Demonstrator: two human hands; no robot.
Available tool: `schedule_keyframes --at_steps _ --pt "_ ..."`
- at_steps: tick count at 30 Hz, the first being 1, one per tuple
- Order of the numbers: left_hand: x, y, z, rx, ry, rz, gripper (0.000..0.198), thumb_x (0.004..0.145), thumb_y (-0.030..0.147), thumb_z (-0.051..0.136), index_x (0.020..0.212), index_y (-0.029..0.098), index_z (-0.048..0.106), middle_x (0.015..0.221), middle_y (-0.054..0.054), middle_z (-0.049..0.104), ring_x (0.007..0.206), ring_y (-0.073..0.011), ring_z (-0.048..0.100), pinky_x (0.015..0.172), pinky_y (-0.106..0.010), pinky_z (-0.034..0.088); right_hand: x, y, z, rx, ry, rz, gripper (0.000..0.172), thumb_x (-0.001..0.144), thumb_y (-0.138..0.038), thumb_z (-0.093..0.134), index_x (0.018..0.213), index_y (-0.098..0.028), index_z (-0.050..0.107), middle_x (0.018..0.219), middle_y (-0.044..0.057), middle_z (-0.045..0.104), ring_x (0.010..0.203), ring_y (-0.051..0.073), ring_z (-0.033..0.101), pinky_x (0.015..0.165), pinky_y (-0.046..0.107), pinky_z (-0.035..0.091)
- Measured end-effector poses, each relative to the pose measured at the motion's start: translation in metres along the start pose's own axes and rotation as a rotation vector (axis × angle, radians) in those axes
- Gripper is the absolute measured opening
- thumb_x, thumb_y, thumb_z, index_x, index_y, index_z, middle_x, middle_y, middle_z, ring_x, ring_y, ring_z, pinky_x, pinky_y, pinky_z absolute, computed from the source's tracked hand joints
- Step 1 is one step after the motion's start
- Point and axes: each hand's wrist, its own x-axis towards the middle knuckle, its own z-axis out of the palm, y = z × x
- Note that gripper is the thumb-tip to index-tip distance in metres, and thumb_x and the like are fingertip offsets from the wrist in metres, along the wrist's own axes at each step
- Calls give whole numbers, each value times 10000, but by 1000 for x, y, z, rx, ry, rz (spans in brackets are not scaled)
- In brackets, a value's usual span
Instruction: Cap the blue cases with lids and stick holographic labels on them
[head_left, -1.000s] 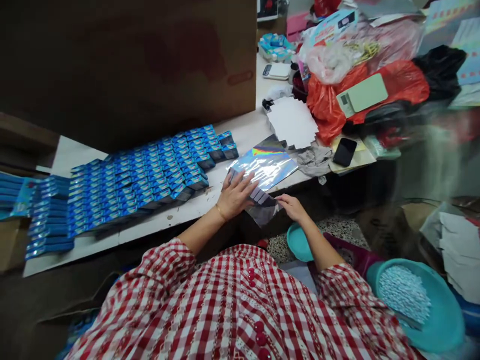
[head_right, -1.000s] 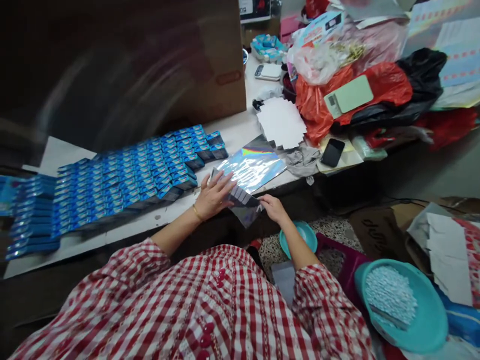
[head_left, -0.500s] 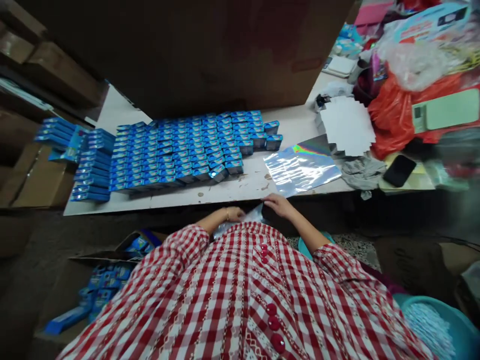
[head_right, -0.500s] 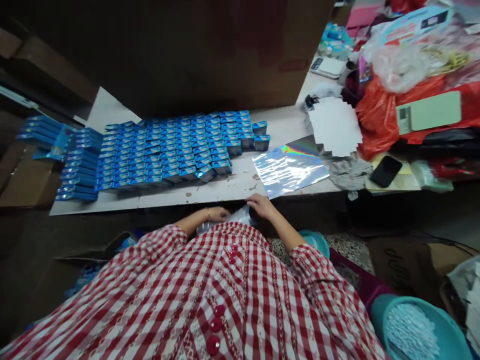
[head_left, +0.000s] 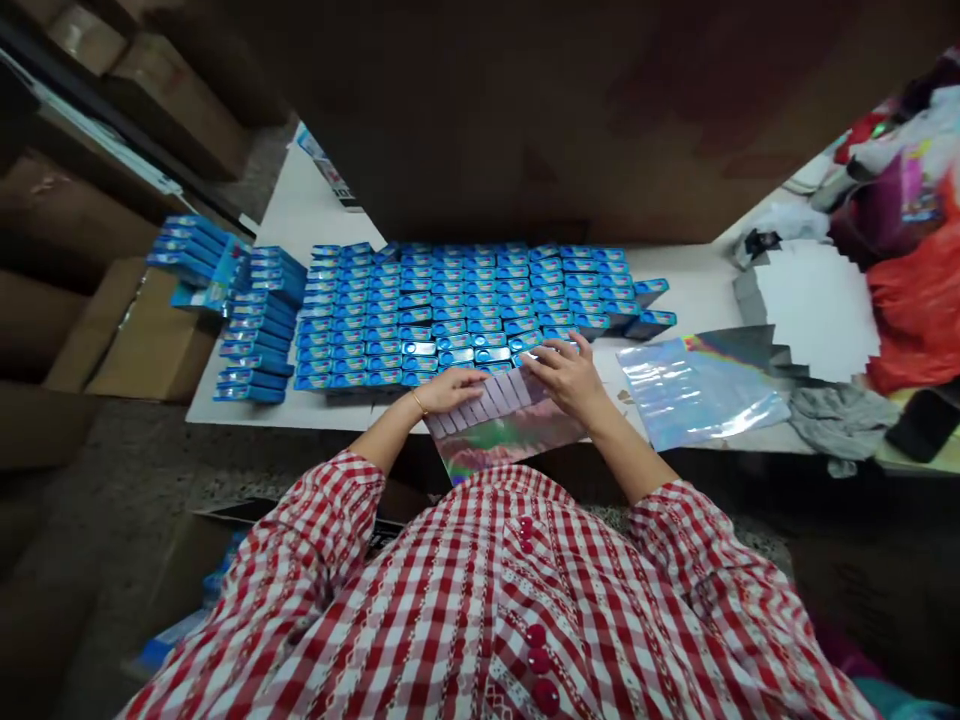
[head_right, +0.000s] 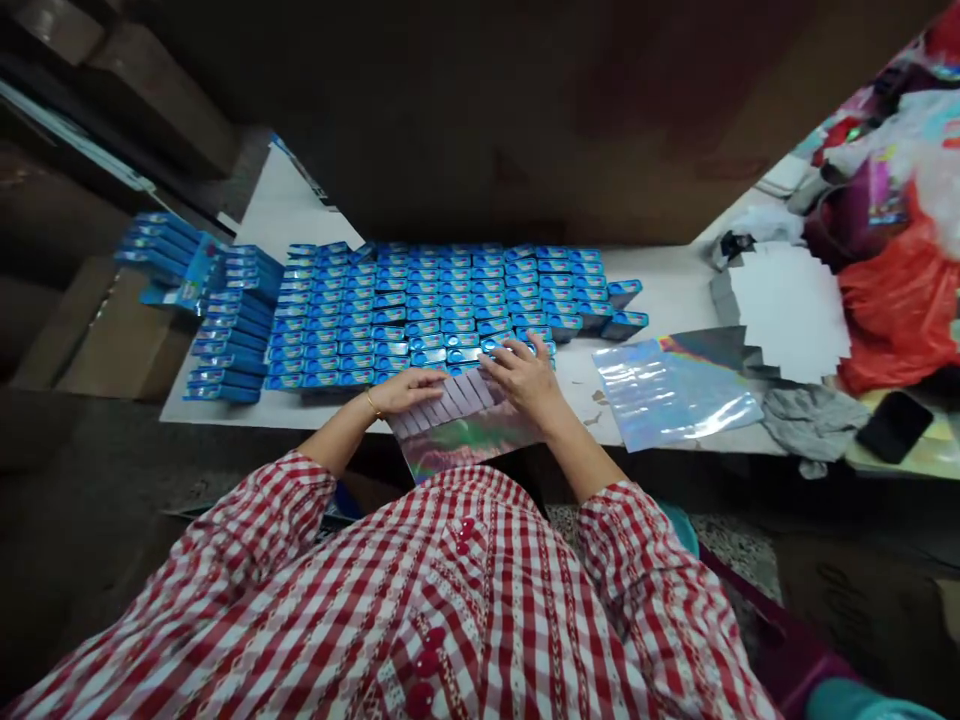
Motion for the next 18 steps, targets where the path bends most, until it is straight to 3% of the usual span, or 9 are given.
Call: schedule_keyframes --at_steps 5,13,18 --pt "-11 1 -14 -72 44 -2 376 786 277 525 1129 161 624 1117 -64 662 1015 -208 594 886 -324 448 19 2 8 -18 -26 -189 421 933 -227 384 1351 -194 429 1325 92 518 1218 222 443 1089 469 264" --pt "-39 -10 -27 -79 210 -24 395 784 199 526 1168 166 611 1160 -52 650 1045 -216 591 907 -341 444 53 -13 45 51 31 -333 413 926 -183 373 1326 -120 455 1387 136 444 1345 262 296 1081 469 317" --pt "-51 -23 -58 -27 247 -58 426 779 173 505 1196 170 594 1183 -38 639 1078 -213 574 945 -341 419 84 -25 61 6 18 -408 403 906 -124 364 1289 -107 488 1363 147 470 1320 262 340 1031 451 384"
